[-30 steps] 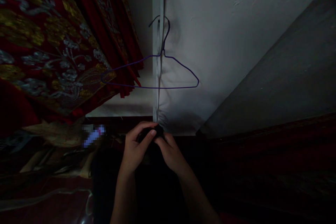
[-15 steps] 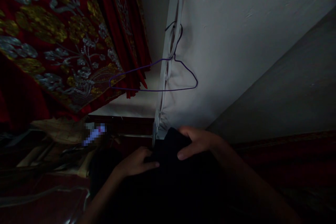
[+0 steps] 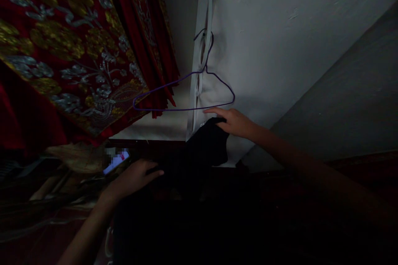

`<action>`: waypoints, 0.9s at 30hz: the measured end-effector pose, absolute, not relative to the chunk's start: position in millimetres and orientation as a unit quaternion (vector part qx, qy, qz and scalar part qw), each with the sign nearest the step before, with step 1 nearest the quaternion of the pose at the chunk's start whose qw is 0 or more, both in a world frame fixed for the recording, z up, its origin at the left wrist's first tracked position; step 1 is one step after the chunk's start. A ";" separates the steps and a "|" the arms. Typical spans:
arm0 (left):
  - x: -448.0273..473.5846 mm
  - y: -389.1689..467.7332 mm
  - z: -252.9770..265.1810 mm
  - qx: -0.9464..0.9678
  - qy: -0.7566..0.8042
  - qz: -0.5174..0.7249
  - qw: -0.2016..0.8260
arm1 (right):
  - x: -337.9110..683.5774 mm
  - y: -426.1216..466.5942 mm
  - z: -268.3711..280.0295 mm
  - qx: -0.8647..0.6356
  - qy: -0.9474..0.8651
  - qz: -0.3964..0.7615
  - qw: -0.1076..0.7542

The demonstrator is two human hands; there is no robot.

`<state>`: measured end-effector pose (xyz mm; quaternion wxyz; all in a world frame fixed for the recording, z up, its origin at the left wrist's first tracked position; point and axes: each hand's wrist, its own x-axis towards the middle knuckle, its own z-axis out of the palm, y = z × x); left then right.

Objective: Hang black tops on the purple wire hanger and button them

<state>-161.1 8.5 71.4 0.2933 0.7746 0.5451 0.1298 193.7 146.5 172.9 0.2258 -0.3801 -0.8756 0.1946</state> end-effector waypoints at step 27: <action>-151.1 29.9 167.5 0.730 0.579 0.346 0.109 | 234.0 118.9 167.8 -0.397 -0.741 0.363 0.402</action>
